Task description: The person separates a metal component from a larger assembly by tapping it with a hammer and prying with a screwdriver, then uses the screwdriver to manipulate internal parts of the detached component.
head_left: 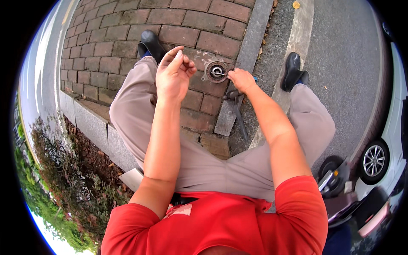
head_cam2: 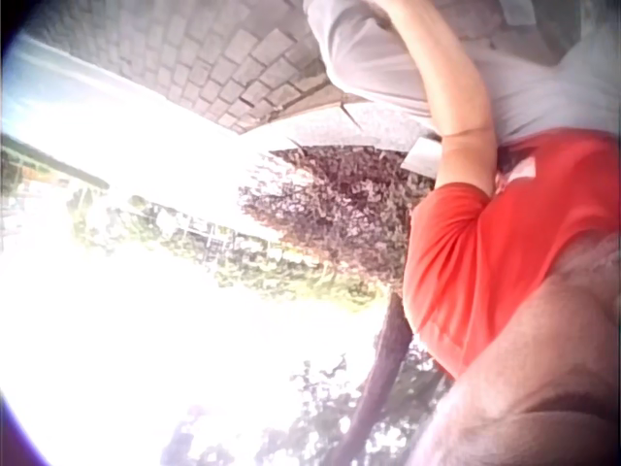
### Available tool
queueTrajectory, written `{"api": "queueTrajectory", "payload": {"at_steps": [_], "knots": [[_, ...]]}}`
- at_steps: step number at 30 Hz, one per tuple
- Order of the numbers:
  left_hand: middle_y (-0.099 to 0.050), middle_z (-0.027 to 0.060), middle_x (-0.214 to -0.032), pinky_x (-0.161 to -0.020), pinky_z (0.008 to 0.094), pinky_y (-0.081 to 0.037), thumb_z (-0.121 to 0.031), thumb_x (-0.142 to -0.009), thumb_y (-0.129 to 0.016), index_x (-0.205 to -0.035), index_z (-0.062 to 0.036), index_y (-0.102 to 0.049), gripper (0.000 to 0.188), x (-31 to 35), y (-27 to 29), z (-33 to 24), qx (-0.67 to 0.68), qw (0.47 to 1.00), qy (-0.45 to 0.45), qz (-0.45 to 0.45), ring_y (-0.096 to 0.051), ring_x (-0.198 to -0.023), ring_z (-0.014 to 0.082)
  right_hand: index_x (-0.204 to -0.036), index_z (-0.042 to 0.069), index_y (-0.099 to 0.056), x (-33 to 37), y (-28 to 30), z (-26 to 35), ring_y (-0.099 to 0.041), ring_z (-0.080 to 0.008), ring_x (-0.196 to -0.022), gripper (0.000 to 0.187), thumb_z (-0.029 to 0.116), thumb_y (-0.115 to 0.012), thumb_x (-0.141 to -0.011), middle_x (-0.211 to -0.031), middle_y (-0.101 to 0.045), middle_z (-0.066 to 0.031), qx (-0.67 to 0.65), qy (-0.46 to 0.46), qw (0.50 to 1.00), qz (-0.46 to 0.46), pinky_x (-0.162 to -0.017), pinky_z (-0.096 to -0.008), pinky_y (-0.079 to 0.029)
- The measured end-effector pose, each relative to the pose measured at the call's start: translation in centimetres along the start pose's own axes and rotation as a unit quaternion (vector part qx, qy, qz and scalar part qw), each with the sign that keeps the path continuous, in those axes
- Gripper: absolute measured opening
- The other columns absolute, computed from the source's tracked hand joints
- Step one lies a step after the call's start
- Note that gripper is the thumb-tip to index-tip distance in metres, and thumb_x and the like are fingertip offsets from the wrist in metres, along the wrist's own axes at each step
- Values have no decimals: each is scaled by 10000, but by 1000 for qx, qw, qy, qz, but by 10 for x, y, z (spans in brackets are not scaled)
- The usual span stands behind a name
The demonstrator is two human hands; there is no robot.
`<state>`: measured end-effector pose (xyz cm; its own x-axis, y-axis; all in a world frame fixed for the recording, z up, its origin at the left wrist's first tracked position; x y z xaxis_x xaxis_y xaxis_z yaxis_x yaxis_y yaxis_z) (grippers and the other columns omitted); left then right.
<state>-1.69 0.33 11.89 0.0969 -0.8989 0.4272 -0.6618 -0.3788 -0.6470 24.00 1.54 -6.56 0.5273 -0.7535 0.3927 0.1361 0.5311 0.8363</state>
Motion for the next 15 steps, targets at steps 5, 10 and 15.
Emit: {"api": "queueTrajectory", "payload": {"at_steps": [5, 10, 15], "knots": [[-615, 16, -742, -688, 304, -533, -217, -987, -645, -1117, -32, -632, 227, -20, 6, 27, -209, 977, 2, -44, -635, -695, 148, -1001, 92, -675, -2, 11, 6, -650, -387, -1010, 320, 379, -534, -995, -1056, -670, -184, -40, -27, 997, 53, -863, -504, -522], [-707, 82, -867, -725, 306, -528, -236, -931, -683, -1097, 23, -681, 308, -56, 64, 88, -592, 802, -4, -80, -674, -787, 176, -994, 51, -737, -5, 15, 29, -663, -371, -1010, 540, 509, -453, -1013, -1075, -689, -186, 2, -95, 995, 45, -878, -483, -525], [-690, 193, -1123, -952, 414, -505, -265, -868, -728, -1126, -31, -703, 348, -66, 46, 118, -754, 655, 41, -23, -644, -1089, 359, -933, 40, -747, -1, 14, 33, -661, -399, -1000, 607, 543, -418, -1017, -1037, -701, -208, -46, -156, 985, 64, -875, -493, -520]]}}
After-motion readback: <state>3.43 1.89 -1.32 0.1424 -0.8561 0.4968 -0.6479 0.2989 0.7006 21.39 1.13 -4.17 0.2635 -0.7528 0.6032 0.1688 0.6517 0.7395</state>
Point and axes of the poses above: each hand's wrist, its own x-axis away from the middle knuckle, its own y-axis out of the back of the hand, z = x × y, the point moved 1 cm from there along -x, towards the middle knuckle
